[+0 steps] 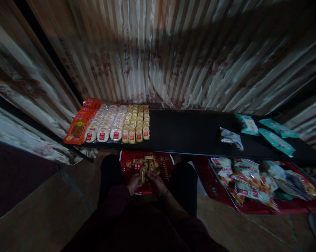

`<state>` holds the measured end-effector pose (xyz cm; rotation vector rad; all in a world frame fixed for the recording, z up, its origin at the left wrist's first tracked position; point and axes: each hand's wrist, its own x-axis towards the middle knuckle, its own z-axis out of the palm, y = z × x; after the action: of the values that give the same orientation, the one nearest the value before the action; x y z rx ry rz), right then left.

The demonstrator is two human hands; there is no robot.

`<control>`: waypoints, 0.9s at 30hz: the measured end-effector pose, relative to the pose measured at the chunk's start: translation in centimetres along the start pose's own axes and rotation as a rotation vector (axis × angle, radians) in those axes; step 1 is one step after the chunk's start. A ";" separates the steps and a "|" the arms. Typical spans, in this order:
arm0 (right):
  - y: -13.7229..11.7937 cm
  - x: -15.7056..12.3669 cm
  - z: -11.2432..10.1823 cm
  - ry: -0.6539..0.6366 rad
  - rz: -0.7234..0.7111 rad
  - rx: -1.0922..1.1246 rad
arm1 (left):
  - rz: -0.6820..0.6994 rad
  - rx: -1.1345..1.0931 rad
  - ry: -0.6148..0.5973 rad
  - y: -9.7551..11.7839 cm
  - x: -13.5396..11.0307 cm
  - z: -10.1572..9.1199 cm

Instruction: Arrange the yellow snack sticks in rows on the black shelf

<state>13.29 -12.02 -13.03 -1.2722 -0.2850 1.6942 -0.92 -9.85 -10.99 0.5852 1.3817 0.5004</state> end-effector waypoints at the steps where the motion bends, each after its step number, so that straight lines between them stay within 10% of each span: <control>1: 0.0 0.0 0.0 -0.008 -0.002 0.004 | 0.007 0.003 -0.005 0.0 0.0 0.0; 27: 0.5 0.0 -0.1 -0.084 -0.030 -0.078 | 0.114 -0.015 -0.028 -0.3 -0.4 -0.6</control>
<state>13.11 -12.29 -13.45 -1.2491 -0.4211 1.7277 -1.53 -10.30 -10.91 0.6590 1.3221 0.5911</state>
